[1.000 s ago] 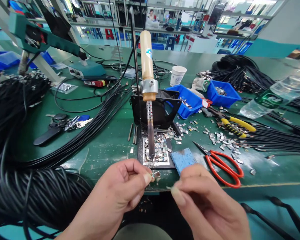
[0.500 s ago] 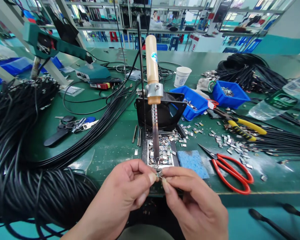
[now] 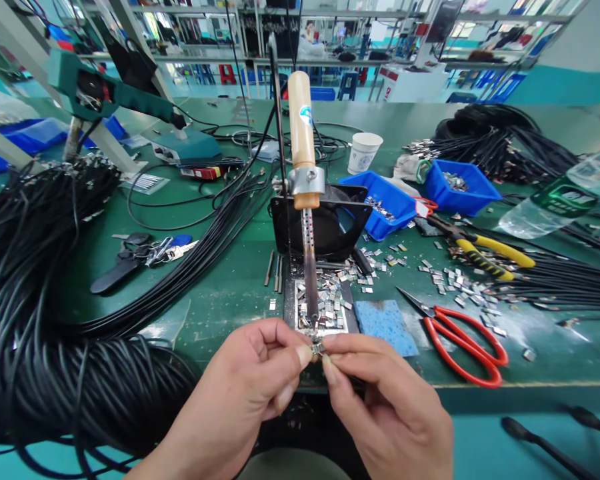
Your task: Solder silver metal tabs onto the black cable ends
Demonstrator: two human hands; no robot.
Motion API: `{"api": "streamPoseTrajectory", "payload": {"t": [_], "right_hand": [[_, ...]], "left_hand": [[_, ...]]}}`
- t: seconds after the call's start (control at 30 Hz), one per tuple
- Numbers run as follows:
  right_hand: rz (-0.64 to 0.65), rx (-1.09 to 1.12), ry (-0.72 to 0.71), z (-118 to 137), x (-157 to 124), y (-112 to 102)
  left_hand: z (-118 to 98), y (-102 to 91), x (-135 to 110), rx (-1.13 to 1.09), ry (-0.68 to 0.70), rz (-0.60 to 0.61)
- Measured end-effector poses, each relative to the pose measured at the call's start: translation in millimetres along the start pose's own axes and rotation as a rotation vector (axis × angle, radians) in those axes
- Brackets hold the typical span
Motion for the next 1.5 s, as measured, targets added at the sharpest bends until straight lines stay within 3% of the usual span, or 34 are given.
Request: {"api": "streamPoseTrajectory", "payload": {"t": [1.5], "right_hand": [[-0.039, -0.064, 0.000, 0.6, 8.5, 1.7]], "left_hand": [[-10.0, 2.0, 4.6, 0.003, 0.029, -0.077]]}}
Point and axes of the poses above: each hand's wrist, its own x-axis towards the middle knuckle, its own y-axis out of the palm, z = x × y, the point moved 9 cm from there along x, towards the middle knuckle, and after that the axes turned 3 degrees about -x, right-handed, at the moved point
